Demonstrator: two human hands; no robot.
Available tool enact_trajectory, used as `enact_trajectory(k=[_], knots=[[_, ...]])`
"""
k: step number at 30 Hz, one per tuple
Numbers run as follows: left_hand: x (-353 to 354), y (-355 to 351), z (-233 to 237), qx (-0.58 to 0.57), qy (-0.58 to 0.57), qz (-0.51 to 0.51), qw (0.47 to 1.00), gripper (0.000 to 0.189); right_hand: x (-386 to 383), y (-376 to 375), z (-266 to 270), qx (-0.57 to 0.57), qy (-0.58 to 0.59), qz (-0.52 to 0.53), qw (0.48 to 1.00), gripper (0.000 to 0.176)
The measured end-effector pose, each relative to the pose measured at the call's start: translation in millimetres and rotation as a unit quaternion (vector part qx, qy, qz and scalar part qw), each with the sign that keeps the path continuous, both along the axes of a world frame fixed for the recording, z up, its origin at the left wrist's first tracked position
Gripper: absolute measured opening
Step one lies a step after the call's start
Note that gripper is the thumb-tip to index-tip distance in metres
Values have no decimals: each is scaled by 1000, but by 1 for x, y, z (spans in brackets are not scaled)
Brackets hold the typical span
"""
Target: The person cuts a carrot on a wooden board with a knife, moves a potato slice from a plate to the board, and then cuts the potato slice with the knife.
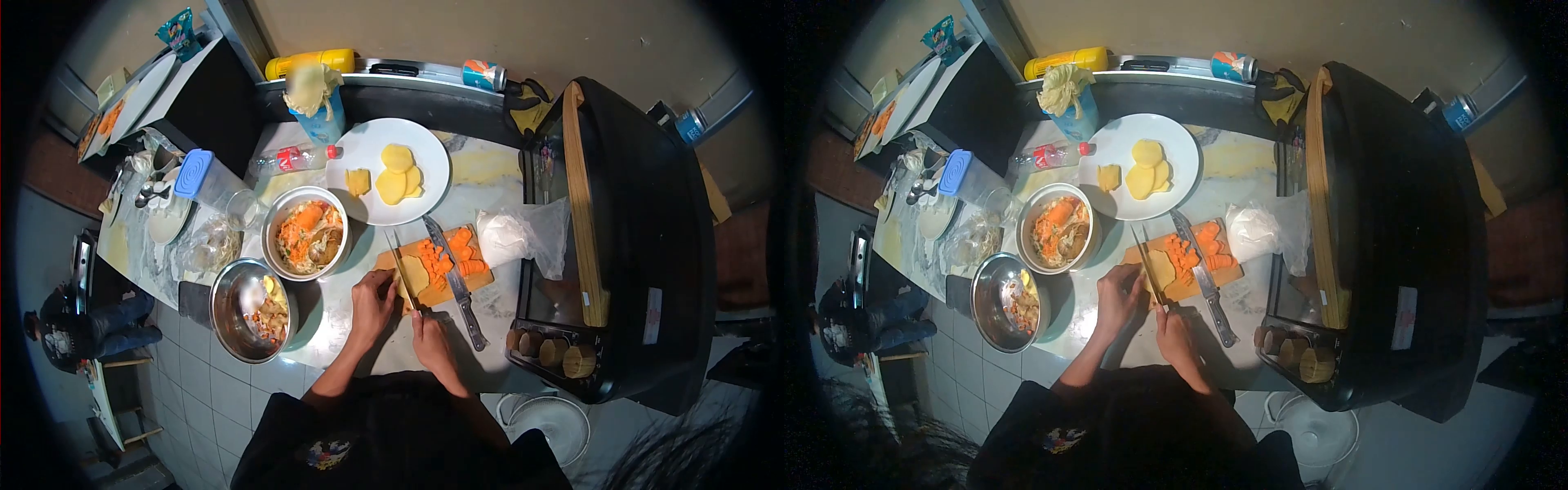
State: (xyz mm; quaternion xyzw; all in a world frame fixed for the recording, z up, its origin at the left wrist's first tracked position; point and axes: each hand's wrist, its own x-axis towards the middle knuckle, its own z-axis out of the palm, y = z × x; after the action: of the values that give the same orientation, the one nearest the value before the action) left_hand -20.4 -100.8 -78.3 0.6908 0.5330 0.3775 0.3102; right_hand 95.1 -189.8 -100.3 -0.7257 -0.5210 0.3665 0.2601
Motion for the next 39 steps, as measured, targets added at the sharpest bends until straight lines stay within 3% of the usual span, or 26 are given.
enact_trajectory(k=[4,6,17,20,39], knots=[[0,1,5,-55,-18,9,998,19,5,-4,-5,-28,80,5,996,53],[1,2,5,-72,-40,18,996,19,8,-7,-16,11,145,-12,989,52],[3,4,10,-180,-50,41,982,23,6,-9,3,-1,79,12,997,50],[1,4,2,-131,-25,28,991,20,4,-7,5,-5,82,0,997,48],[2,3,1,-137,-11,29,990,20,0,1,16,-39,85,-10,996,49]])
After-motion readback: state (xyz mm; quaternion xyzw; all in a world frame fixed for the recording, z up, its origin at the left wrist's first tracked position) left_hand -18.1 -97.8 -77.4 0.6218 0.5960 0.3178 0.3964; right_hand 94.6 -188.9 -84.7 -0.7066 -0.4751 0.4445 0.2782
